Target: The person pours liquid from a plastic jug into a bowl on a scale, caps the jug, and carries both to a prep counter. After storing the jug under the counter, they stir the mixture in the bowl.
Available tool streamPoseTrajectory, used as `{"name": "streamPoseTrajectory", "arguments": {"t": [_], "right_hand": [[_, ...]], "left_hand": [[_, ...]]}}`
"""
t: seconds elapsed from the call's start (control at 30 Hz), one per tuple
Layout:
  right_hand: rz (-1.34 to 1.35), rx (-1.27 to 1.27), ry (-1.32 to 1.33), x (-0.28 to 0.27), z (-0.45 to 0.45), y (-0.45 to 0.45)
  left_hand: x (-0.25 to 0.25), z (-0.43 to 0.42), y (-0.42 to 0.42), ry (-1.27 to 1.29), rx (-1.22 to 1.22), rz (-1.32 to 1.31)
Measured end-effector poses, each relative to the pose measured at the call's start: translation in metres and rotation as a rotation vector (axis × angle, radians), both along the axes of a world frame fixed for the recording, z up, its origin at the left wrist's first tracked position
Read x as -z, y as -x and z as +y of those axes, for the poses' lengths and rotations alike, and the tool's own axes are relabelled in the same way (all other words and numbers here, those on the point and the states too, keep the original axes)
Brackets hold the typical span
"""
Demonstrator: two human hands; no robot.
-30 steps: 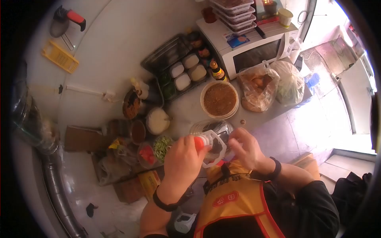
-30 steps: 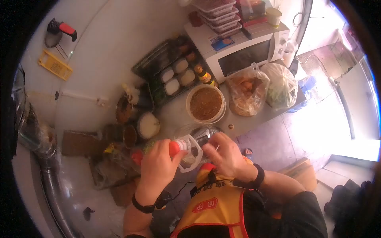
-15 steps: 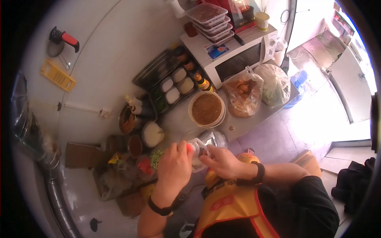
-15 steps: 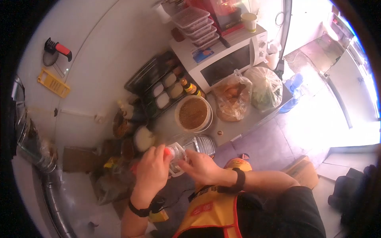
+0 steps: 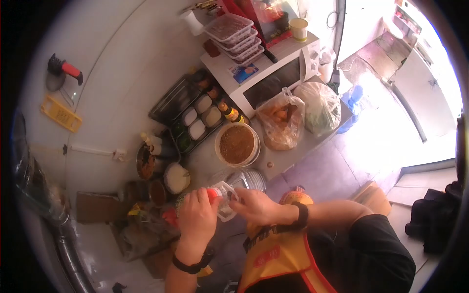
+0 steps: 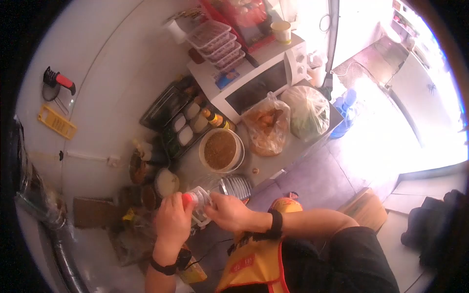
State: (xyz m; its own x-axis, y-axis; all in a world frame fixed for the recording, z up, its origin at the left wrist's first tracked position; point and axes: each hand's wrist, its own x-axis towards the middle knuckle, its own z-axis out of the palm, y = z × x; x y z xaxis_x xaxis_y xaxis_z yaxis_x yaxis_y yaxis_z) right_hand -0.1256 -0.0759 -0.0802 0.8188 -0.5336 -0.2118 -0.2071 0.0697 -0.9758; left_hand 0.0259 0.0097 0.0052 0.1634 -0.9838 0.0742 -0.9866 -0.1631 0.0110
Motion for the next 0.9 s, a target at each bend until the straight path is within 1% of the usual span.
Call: {"name": "streamPoseTrajectory", "arguments": {"t": [0.03, 0.07, 0.13, 0.2, 0.27, 0.33, 0.4, 0.47, 0.53, 0.57, 0.63, 0.67, 0.7, 0.73, 0.77, 0.8, 0.83, 0.87, 0.9], "right_hand": [[0.003, -0.012, 0.004, 0.001, -0.001, -0.001], [0.015, -0.023, -0.001, 0.001, -0.001, -0.002], [0.031, -0.045, -0.003, 0.002, -0.004, -0.003], [0.045, -0.071, -0.063, 0.0, -0.007, -0.004], [0.079, -0.081, -0.042, -0.008, -0.009, -0.004], [0.112, -0.114, -0.018, -0.008, -0.009, -0.004], [0.1, -0.118, 0.023, -0.003, -0.007, -0.005], [-0.126, -0.103, 0.075, 0.01, -0.003, 0.002], [-0.153, -0.017, -0.219, -0.012, 0.007, 0.001], [-0.161, -0.108, 0.136, -0.001, 0.006, 0.006], [0.004, -0.063, 0.001, -0.039, 0.036, 0.005], [0.128, -0.035, -0.021, -0.062, 0.061, 0.0], [0.251, -0.01, -0.047, -0.084, 0.086, -0.007], [0.279, -0.108, -0.1, -0.079, 0.102, -0.01], [0.309, -0.195, -0.151, -0.072, 0.113, -0.016], [0.325, -0.212, -0.136, -0.067, 0.129, -0.027], [0.33, -0.264, -0.001, -0.062, 0.134, -0.037], [0.336, -0.315, 0.136, -0.058, 0.152, -0.054], [0.355, -0.322, 0.157, -0.056, 0.176, -0.075]], "left_hand": [[0.002, 0.001, -0.001, -0.066, 0.016, 0.006], [0.0, 0.002, -0.002, -0.066, 0.001, 0.01], [-0.01, -0.002, -0.006, -0.072, 0.099, 0.097], [-0.017, -0.002, -0.007, -0.098, 0.095, 0.141], [-0.018, -0.004, -0.011, -0.116, 0.088, 0.189], [-0.016, -0.003, -0.013, -0.1, 0.145, 0.2], [-0.003, 0.005, -0.017, -0.007, 0.157, 0.211], [0.008, 0.018, -0.012, 0.122, 0.107, 0.274], [0.018, 0.043, -0.007, 0.361, 0.103, 0.296], [0.021, 0.069, -0.006, 0.387, -0.018, 0.265], [0.03, 0.126, 0.002, 0.278, -0.114, 0.653], [0.04, 0.159, -0.001, 0.308, -0.177, 0.66], [0.057, 0.195, -0.008, 0.19, -0.27, 0.804], [0.079, 0.234, -0.017, 0.068, -0.344, 0.95], [0.11, 0.278, -0.026, 0.054, -0.418, 0.979], [0.137, 0.32, -0.035, 0.036, -0.483, 1.009], [0.147, 0.345, -0.041, 0.052, -0.491, 1.023], [0.158, 0.381, -0.052, -0.024, -0.561, 1.006], [0.173, 0.416, -0.065, -0.1, -0.621, 0.993]]}}
